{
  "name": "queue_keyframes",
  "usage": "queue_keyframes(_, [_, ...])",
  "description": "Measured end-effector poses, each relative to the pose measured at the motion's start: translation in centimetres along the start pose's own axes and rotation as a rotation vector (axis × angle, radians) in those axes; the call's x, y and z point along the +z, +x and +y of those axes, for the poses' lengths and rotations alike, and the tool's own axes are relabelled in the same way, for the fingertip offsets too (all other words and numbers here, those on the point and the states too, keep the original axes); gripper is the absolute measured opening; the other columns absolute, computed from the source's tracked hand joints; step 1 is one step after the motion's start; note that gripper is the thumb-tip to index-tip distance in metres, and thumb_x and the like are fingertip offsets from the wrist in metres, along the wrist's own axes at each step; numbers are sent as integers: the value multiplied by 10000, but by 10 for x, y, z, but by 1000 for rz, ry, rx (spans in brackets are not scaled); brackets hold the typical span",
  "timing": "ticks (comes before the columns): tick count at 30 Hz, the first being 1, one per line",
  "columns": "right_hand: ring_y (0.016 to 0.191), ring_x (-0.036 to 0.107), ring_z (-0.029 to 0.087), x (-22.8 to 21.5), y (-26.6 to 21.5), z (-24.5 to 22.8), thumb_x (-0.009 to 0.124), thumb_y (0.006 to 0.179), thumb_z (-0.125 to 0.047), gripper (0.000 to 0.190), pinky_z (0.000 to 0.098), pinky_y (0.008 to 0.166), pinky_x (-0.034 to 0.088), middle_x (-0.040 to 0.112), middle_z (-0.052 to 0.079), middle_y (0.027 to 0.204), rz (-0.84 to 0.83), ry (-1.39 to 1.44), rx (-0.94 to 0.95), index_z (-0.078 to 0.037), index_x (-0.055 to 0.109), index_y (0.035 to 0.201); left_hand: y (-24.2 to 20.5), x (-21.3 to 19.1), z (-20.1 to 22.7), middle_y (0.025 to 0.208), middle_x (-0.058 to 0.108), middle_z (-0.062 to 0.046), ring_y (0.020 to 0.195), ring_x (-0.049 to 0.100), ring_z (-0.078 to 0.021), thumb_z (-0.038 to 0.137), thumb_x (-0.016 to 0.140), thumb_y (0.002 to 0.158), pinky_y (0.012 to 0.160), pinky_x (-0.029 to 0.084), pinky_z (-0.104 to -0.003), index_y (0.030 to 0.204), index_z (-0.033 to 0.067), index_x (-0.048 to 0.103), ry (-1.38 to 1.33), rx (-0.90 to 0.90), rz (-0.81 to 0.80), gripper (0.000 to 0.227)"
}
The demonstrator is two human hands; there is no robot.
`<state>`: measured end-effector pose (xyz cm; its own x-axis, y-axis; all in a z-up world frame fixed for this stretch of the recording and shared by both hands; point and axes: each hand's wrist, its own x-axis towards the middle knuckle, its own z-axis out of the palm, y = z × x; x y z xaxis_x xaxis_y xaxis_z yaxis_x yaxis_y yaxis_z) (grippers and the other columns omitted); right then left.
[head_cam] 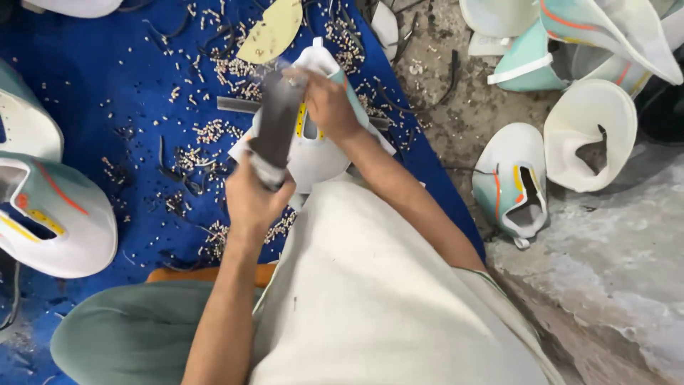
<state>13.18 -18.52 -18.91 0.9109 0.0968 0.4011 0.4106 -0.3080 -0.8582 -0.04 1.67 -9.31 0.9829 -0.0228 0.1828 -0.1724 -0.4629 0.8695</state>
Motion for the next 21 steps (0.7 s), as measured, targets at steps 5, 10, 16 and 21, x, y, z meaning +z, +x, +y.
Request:
queue_keyframes(5, [898, 782, 199, -8, 33, 26, 556, 1069, -138, 211, 334, 850, 674, 776, 139, 1000, 218, 583, 540, 26, 685, 1035, -15, -14, 10, 841, 722, -91, 742, 701, -163, 231, 855, 789, 705, 570, -319, 1042, 12, 651, 112, -268, -26, 391])
queue_keyframes(10, [909, 817, 189, 4, 23, 67, 635, 1012, -141, 168, 316, 803, 683, 794, 129, 1011, 55, 415, 489, 26, 645, 996, 11, -61, 102, 868, 663, -79, 725, 614, -117, 198, 857, 799, 714, 535, -251, 1052, 22, 593, -54, -3, 142, 406])
queue_keyframes(16, [905, 775, 175, 0, 13, -2, 685, 1008, -122, 155, 308, 777, 621, 783, 112, 994, 82, -37, 173, 14, 698, 1082, 22, -26, 43, 822, 650, -98, 715, 675, -232, 224, 850, 711, 677, 532, -316, 934, 97, 499, -159, 203, 83, 435])
queue_keyframes(21, [944, 753, 192, -3, 5, 12, 671, 978, -168, 272, 321, 799, 621, 736, 127, 1092, 49, -76, 83, 27, 693, 1167, -8, -26, 8, 850, 739, -193, 761, 729, -356, 337, 823, 773, 701, 560, -449, 1060, -1, 638, 340, -264, -191, 480])
